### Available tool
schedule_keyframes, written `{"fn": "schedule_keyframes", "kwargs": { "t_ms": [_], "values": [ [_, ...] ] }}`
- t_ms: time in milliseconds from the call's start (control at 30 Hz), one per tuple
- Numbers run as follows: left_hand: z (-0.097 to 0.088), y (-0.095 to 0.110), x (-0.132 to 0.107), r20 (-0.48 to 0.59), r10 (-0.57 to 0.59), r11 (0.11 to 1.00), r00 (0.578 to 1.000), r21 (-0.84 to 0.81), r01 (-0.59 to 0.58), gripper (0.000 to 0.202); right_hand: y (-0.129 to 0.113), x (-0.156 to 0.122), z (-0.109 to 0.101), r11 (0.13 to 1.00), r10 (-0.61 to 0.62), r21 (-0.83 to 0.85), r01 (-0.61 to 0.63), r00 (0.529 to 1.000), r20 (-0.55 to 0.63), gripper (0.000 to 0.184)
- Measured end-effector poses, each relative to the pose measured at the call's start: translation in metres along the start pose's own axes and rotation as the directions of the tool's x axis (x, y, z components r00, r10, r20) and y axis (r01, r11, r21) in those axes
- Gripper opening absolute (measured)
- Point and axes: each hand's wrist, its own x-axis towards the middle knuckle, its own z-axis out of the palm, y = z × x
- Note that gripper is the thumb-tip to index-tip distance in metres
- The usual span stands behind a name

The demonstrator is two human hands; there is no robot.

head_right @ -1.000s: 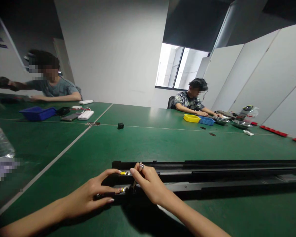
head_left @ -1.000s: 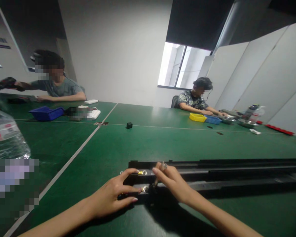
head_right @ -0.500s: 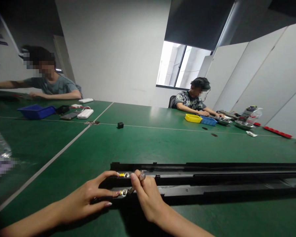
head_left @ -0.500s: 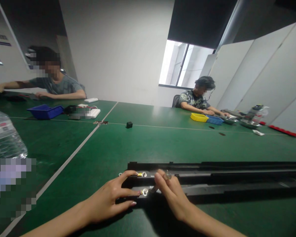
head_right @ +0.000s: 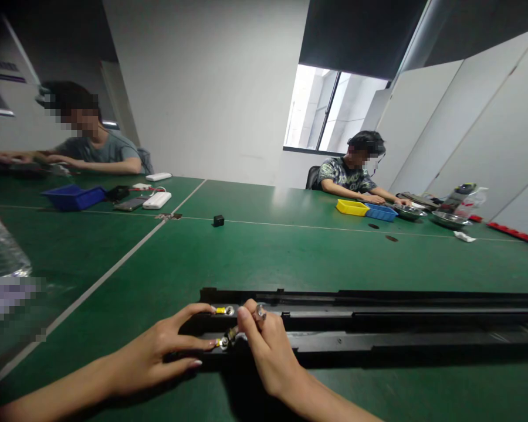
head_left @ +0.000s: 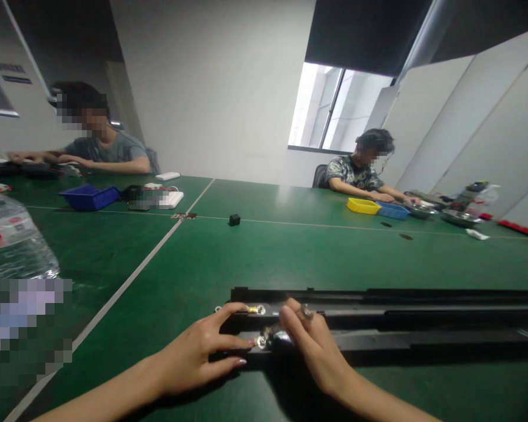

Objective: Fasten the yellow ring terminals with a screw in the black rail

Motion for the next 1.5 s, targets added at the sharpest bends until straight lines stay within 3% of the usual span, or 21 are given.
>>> {"fn": "schedule_keyframes", "kwargs": {
  "t_ms": [367,867,1067,1500],
  "values": [
    [0.0025,-0.003,-0.0012,0.007,-0.008,1.0,1.0,0.009,0.008,0.039,-0.0028,0.0018,-0.0013,0.998,0.017,-0.054,-0.014,0.998,0.061,0.039],
    [0.0012,-0.0011,-0.0011,-0.032,0.012,1.0,0.999,0.001,-0.012,0.034,-0.0031,0.0039,-0.0005,0.996,-0.012,-0.085,0.016,0.999,0.049,0.04],
    [0.0012,-0.0001,-0.0007,-0.014,0.005,1.0,1.0,0.005,-0.005,0.036,-0.0002,0.0018,0.0002,1.0,-0.008,0.011,0.006,0.993,0.122,0.028],
    [-0.0004,0.0014,0.0005,-0.016,0.003,1.0,1.0,-0.011,-0.003,0.039,0.002,-0.0019,-0.0022,0.995,-0.06,-0.063,0.071,0.985,0.16,0.018]
  ]
}}
